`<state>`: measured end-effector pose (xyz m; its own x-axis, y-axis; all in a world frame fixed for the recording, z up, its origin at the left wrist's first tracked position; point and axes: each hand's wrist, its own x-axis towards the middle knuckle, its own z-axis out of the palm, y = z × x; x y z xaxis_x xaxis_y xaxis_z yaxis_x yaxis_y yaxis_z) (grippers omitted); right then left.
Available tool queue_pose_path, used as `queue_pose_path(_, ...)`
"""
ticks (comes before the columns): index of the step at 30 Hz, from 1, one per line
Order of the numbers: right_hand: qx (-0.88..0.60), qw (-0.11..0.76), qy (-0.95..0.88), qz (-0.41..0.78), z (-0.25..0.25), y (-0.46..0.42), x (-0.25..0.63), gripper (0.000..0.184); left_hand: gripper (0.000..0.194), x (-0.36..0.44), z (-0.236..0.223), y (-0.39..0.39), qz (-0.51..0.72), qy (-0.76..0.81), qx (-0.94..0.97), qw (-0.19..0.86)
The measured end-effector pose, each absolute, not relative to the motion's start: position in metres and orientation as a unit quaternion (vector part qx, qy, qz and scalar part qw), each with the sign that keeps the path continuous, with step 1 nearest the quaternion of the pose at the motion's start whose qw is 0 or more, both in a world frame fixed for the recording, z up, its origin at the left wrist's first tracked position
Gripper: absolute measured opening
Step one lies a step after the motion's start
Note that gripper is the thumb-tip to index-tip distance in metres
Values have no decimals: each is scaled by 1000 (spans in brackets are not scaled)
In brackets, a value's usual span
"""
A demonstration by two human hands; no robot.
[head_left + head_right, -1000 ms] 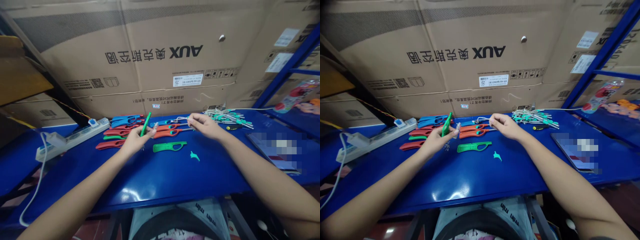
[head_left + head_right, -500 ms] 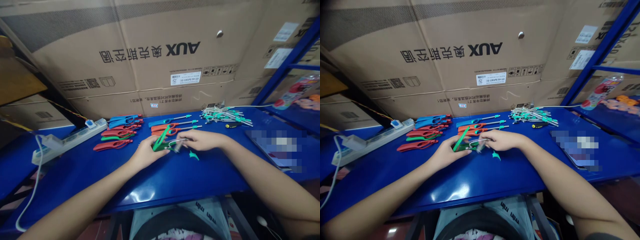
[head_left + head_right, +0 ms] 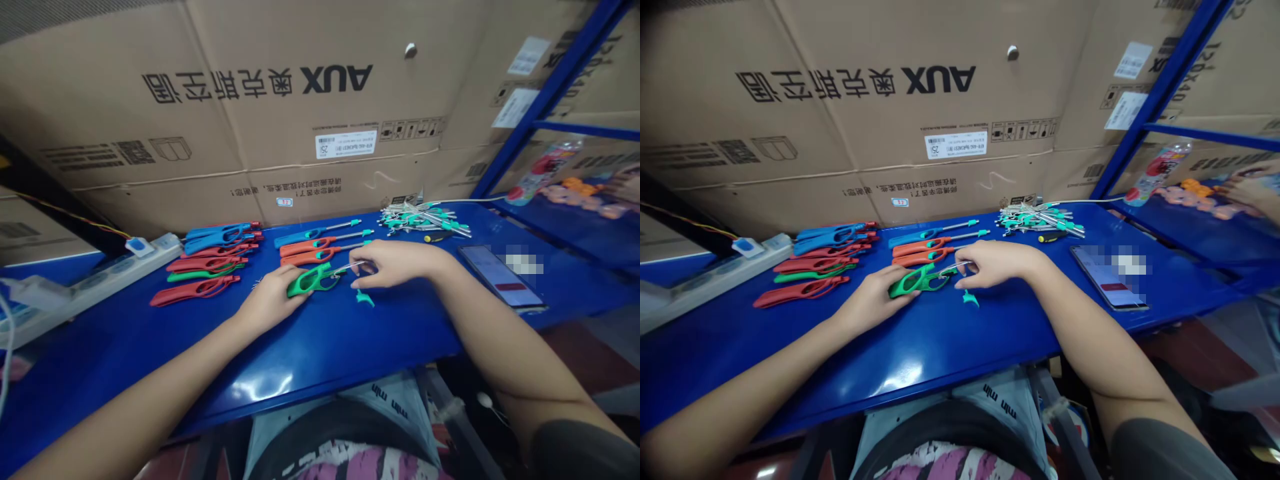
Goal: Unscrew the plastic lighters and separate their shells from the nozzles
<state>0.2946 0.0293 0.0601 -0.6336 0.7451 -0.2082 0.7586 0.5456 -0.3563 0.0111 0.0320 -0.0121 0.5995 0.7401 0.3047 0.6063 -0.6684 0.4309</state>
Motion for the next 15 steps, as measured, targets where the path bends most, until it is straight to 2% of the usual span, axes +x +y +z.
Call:
queue_pose_path(2, 420, 48, 873, -242, 56, 31, 291, 45, 17, 9, -12, 33, 223, 383, 884, 148)
queue_pose_path(4, 418, 82, 866, -262, 52, 31, 285, 52, 20, 7, -11, 33, 203, 384, 887, 159)
queue_pose_path(9, 397, 100, 866, -288, 47, 32, 278, 20, 33, 6, -9, 32, 166, 393, 888, 169)
queue_pose_path(15, 367, 60, 869, -328, 44, 39, 289, 7, 36, 6, -7, 31, 155, 391, 891, 173)
